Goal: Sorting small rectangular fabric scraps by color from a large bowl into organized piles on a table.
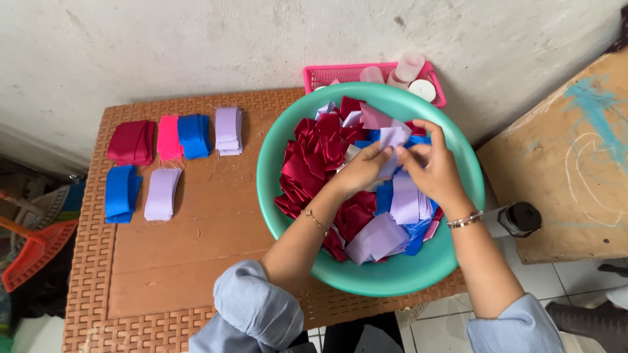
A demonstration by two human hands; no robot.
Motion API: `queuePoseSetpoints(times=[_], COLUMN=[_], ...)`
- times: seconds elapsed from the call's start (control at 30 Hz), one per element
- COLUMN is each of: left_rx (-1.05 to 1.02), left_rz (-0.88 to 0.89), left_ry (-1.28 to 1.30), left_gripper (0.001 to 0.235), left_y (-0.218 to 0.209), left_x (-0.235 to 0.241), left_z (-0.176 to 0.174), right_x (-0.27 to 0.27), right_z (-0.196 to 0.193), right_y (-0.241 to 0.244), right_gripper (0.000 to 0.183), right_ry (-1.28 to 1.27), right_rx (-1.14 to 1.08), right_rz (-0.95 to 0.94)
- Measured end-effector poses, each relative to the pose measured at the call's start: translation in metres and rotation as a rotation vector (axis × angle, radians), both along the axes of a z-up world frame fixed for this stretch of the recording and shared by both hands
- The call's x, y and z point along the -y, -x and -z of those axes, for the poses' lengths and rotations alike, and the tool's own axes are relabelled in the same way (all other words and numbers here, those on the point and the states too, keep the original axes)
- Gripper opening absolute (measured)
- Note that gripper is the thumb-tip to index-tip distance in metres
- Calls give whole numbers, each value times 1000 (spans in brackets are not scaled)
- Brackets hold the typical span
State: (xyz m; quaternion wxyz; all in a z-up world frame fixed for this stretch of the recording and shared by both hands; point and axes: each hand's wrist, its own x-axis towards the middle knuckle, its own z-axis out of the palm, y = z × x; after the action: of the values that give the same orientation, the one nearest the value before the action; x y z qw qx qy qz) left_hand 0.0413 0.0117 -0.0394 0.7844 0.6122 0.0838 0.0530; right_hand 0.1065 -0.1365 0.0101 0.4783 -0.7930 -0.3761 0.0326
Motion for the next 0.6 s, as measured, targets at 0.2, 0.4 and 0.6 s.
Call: queuePoseSetpoints(times=[0.2, 0.4, 0.6], left_rx=[-136, -88, 7], left_rz=[-127, -75, -30], left_ry=[-10, 165, 329], left_gripper=[50, 47, 45], left_y=[13, 23, 9], left_x=[3, 4, 3], left_z=[-35, -28, -25], right_x=[-3, -14, -16], right_z=[-1, -9, -15], right_y=[6, 17, 18], right_gripper=[114, 104, 79], right_ry=[-14, 72, -11], right_rx=[300, 527, 549], right_rz=[-209, -272, -280])
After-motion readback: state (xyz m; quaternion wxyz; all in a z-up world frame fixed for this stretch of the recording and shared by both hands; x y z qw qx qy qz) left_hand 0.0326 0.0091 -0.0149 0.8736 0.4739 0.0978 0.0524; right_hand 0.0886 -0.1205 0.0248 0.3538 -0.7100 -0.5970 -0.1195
